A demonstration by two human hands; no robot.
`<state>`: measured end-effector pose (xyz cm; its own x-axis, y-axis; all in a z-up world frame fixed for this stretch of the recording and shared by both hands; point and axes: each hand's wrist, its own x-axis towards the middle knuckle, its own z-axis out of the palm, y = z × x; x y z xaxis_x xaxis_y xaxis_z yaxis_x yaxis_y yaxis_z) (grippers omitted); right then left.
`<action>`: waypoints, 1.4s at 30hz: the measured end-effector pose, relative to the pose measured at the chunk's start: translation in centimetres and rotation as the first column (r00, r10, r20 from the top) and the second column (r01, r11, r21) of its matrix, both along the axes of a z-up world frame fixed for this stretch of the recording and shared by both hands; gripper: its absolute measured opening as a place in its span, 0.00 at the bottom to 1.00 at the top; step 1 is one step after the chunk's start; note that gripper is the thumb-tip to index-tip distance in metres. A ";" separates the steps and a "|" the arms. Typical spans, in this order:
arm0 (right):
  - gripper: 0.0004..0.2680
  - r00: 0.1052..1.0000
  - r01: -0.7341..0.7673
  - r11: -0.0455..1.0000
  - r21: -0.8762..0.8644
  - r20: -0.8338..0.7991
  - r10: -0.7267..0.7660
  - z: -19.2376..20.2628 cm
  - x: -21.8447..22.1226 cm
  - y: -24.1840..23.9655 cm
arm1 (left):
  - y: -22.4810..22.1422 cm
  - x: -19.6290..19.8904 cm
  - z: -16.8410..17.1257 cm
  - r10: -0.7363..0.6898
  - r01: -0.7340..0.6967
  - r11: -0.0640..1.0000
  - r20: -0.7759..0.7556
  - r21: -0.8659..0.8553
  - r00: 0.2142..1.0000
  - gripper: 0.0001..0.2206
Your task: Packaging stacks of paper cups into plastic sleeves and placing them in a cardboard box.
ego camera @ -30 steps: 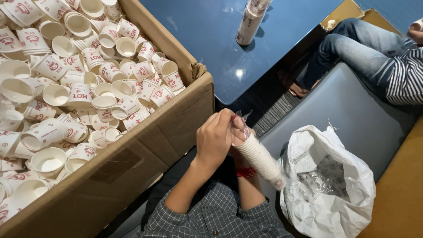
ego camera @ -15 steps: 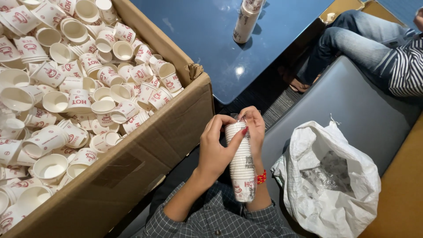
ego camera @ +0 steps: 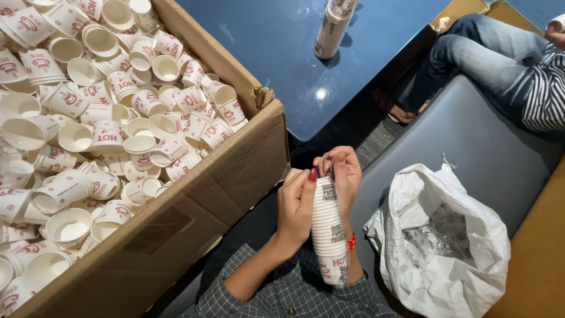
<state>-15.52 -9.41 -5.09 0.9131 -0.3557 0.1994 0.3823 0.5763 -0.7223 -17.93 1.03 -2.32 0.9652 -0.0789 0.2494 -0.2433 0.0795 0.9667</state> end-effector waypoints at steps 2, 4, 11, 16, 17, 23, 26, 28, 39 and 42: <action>0.08 1.000 0.024 0.998 -0.054 0.010 -0.024 0.4 0.0 0.2 | 0.2 0.1 0.1 -0.007 0.007 0.999 0.007 -0.036 1.000 0.18; 0.05 0.907 0.405 0.888 -0.217 -0.026 -0.420 1.6 -0.2 0.8 | 0.6 0.4 0.0 0.022 -0.018 0.998 0.072 -0.056 0.997 0.19; 0.15 0.977 0.214 0.915 -0.343 0.073 -0.201 0.7 -1.0 0.4 | 1.2 0.8 0.3 0.040 -0.026 0.996 0.158 -0.089 0.987 0.18; 0.17 0.990 0.048 0.913 -0.405 0.138 0.009 0.8 -1.1 0.2 | 1.3 0.2 2.3 0.179 -0.175 0.984 0.272 -0.039 0.945 0.16; 0.17 0.990 0.050 0.913 -0.405 0.139 0.007 0.6 -1.2 0.1 | 1.2 0.1 2.6 0.177 -0.173 0.984 0.273 -0.039 0.946 0.16; 0.13 0.953 -0.294 0.954 0.056 0.095 0.288 -0.3 -1.8 -0.6 | 0.0 -0.7 0.7 0.194 -0.202 0.979 0.370 -0.016 0.909 0.14; 0.13 0.922 -0.386 0.913 0.130 0.085 0.378 -1.0 -1.6 -1.0 | -0.1 -0.8 0.5 0.154 -0.194 0.978 0.367 0.076 0.918 0.13; 0.12 0.900 -0.434 0.870 0.233 0.088 0.426 -2.0 -1.2 -1.5 | -0.1 -0.8 0.8 0.130 -0.209 0.958 0.350 0.197 0.927 0.13; 0.10 0.731 -0.519 0.591 0.617 -0.037 0.681 -3.8 1.5 -3.9 | 1.5 1.0 1.9 -0.260 0.295 0.909 -0.152 0.295 0.954 0.12; 0.10 0.760 -0.550 0.586 0.595 0.066 0.647 -4.0 1.2 -3.8 | 0.2 1.5 -2.8 -0.334 0.348 0.937 -0.238 0.017 0.912 0.11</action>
